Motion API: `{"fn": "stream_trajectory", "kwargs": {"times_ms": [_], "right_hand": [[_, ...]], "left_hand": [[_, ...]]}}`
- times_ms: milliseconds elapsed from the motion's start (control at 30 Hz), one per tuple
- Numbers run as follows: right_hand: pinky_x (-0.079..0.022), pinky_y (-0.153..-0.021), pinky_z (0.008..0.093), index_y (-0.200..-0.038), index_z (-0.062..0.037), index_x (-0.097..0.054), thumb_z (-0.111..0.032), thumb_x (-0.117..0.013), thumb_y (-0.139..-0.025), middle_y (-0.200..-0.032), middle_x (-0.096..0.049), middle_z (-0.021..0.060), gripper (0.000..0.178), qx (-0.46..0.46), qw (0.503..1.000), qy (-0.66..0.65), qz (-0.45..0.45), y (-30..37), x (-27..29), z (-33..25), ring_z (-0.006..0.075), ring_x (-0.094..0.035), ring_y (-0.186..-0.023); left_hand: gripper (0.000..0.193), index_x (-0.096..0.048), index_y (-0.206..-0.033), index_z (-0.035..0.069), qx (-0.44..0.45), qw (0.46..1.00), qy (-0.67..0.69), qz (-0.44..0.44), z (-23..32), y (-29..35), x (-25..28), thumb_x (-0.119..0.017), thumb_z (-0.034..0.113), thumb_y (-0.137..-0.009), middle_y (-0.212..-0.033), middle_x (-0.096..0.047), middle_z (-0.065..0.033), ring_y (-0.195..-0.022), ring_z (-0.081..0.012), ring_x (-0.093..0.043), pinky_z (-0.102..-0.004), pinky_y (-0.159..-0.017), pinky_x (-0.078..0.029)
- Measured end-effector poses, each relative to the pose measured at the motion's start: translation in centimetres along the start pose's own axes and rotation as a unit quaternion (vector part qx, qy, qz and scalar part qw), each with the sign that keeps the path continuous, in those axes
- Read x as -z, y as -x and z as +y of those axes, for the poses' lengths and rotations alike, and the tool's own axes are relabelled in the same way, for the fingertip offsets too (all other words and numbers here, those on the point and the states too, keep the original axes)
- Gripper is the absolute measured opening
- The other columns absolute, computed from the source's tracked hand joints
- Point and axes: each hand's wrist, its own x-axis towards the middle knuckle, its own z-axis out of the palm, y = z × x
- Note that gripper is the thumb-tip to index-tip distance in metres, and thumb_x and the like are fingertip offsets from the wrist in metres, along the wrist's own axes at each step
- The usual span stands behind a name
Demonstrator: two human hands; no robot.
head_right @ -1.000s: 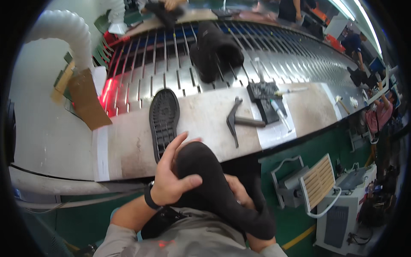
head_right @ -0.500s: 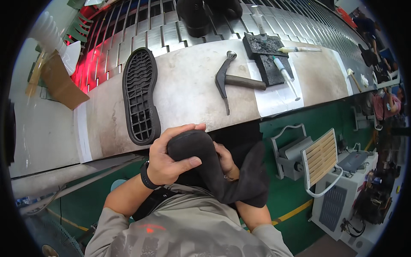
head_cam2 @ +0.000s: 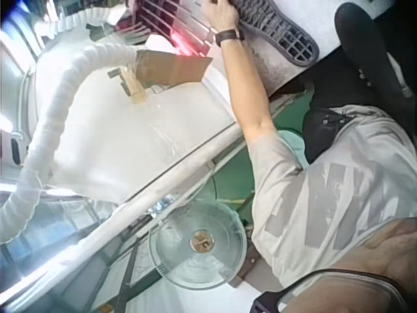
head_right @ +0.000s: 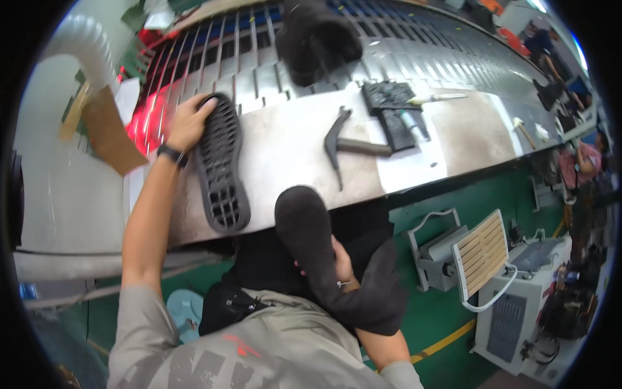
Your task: The person assembles boots by aligning and pressing shoe soles onto boot uppers by hand, pressing the edges together, and placing the assembled boots onto a conveyor belt.
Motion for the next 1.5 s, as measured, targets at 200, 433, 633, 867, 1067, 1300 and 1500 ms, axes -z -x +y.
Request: {"fn": "stream_trajectory", "kwargs": {"times_ms": [200, 433, 633, 867, 1067, 1300, 1500], "right_hand": [[-0.067, -0.085, 0.0511, -0.151, 0.0020, -0.056, -0.056, -0.039, -0.115, -0.131, -0.073, 0.0267, 0.071, 0.009, 1.000, 0.010, 0.009, 0.2, 0.7, 0.3, 0.0422, -0.077, -0.106], [-0.063, -0.099, 0.0557, -0.152, 0.0022, -0.054, -0.054, -0.037, -0.116, -0.133, -0.072, 0.0269, 0.069, 0.009, 0.999, -0.028, -0.032, -1.2, 3.9, 1.4, 0.0429, -0.075, -0.112], [-0.056, -0.108, 0.0641, -0.164, 0.0018, -0.042, -0.066, -0.039, -0.111, -0.153, -0.056, 0.0337, 0.086, -0.096, 0.982, -0.081, -0.137, -0.4, 3.4, 1.6, 0.0504, -0.063, -0.133], [-0.055, -0.111, 0.0577, -0.161, 0.0112, -0.041, -0.068, -0.035, -0.110, -0.156, -0.055, 0.0334, 0.095, -0.089, 0.981, -0.067, -0.156, 1.0, 2.8, 0.7, 0.0483, -0.063, -0.134], [-0.056, -0.109, 0.0398, -0.150, 0.0098, -0.053, -0.049, -0.045, -0.116, -0.139, -0.068, 0.0262, 0.069, -0.076, 0.984, 0.157, 0.045, 5.7, -5.5, 2.2, 0.0313, -0.070, -0.122], [-0.056, -0.110, 0.0390, -0.152, 0.0087, -0.052, -0.047, -0.047, -0.116, -0.140, -0.067, 0.0250, 0.066, -0.068, 0.957, 0.282, 0.020, 4.5, -14.6, 3.1, 0.0301, -0.069, -0.124], [-0.055, -0.111, 0.0384, -0.153, 0.0077, -0.051, -0.045, -0.048, -0.116, -0.141, -0.067, 0.0239, 0.064, -0.043, 0.942, 0.333, 0.023, 4.2, -16.5, 2.2, 0.0290, -0.068, -0.125]], "left_hand": [[0.026, -0.072, -0.119, -0.003, 0.194, 0.886, 0.420, -0.028, 9.2, 11.1, 3.2, -0.072, 0.017, -0.102, -0.108, -0.078, -0.0094, -0.097, -0.0173, -0.076, -0.0314, -0.092, -0.060], [0.048, -0.055, -0.121, -0.001, 0.181, 0.776, 0.583, -0.156, 12.4, 20.7, 2.8, -0.081, 0.027, -0.091, -0.146, -0.061, -0.0316, -0.132, -0.0334, -0.064, -0.0452, -0.110, -0.056], [0.084, -0.051, -0.113, 0.004, 0.050, 0.792, 0.583, -0.173, 9.3, 22.2, 0.8, -0.072, 0.081, -0.088, -0.138, -0.064, -0.0313, -0.128, -0.0329, -0.065, -0.0462, -0.112, -0.053], [0.092, -0.045, -0.151, -0.005, 0.020, 0.795, 0.589, -0.144, 8.7, 18.9, 1.3, -0.051, 0.074, -0.105, -0.137, -0.070, -0.0259, -0.129, -0.0300, -0.068, -0.0428, -0.112, -0.054], [0.127, -0.032, -0.165, -0.008, 0.052, 0.766, 0.621, -0.159, 9.1, 20.8, 3.6, -0.050, 0.093, -0.090, -0.158, -0.053, -0.0312, -0.148, -0.0373, -0.055, -0.0505, -0.124, -0.046], [0.167, -0.032, -0.167, -0.009, 0.095, 0.820, 0.536, -0.175, 10.2, 21.3, 4.0, -0.097, 0.072, -0.036, -0.155, -0.056, -0.0273, -0.145, -0.0333, -0.057, -0.0473, -0.121, -0.049], [0.162, -0.039, -0.164, -0.010, 0.038, 0.805, 0.543, -0.237, 11.3, 20.8, 4.9, -0.098, 0.069, -0.036, -0.152, -0.059, -0.0268, -0.136, -0.0305, -0.063, -0.0438, -0.116, -0.053]]}}
